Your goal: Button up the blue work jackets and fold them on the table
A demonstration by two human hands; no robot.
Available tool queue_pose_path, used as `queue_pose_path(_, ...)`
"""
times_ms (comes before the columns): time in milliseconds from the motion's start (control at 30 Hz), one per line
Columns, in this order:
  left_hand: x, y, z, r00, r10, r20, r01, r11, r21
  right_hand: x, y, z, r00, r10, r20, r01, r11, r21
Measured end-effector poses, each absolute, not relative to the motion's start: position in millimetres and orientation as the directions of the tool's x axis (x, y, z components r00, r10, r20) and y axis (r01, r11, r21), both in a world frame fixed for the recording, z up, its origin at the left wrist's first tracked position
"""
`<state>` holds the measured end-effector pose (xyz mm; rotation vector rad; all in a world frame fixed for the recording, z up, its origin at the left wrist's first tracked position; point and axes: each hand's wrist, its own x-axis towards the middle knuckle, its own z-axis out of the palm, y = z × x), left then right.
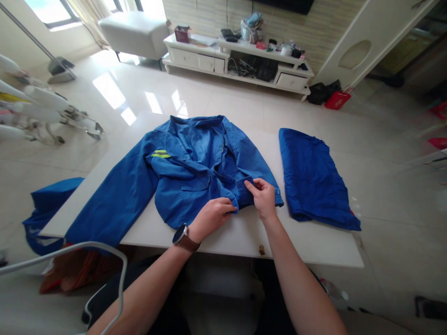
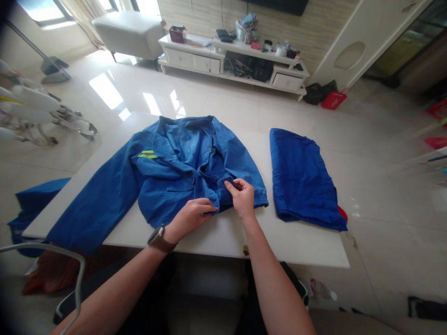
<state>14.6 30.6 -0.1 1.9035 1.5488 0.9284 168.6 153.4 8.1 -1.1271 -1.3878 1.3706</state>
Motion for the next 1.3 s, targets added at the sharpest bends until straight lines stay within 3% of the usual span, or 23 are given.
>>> queue_pose_path(67, 18, 27, 0, 0.090, 0.972, 0.217, 0.642, -0.223, 0.734, 171, 151, 10, -0.241, 0.970, 0.034, 0.065, 0.051, -0.997)
queue_pose_path(167, 21, 27, 4, -0.159, 0.955, 0.251, 0.561, -0.122, 0.819, 173, 146, 11, -0.266, 0.963, 0.044, 0.086, 0.069, -0.994)
queue_pose_path(233, 20, 30, 5, -0.366, 0.915, 0.173, 0.375, -0.025, 0.927, 172, 141, 10, -0.281, 0.959, 0.038, 0.102, 0.069, -0.992)
queue_pose_path(300, 17, 34, 6, -0.471, 0.882, 0.005, 0.092, 0.044, 0.995, 169, 136, 8, -0.310, 0.950, 0.036, 0.116, 0.076, -0.990)
queue_pose_path(367, 14, 38, 6, -0.465, 0.873, -0.149, -0.165, 0.080, 0.983, 164, 130, 5, -0.340, 0.940, 0.035, 0.120, 0.080, -0.990)
queue_pose_path(433, 13, 41, 5, -0.442, 0.872, -0.210, -0.274, 0.092, 0.957, 159, 125, 3, -0.359, 0.933, 0.026, 0.105, 0.068, -0.992)
queue_pose_path(733, 13, 45, 5, -0.459, 0.875, -0.152, -0.244, 0.041, 0.969, 155, 116, 3, -0.477, 0.878, -0.046, 0.115, 0.010, -0.993)
queue_pose_path(1033, 14, 46, 7, -0.417, 0.885, -0.210, -0.343, 0.061, 0.937, 156, 113, 7, -0.259, 0.965, 0.046, 0.162, 0.090, -0.983)
queue_pose_path(1300, 13, 47, 7, -0.441, 0.878, -0.185, -0.293, 0.054, 0.955, 152, 107, 5, -0.311, 0.948, 0.068, 0.212, 0.139, -0.967)
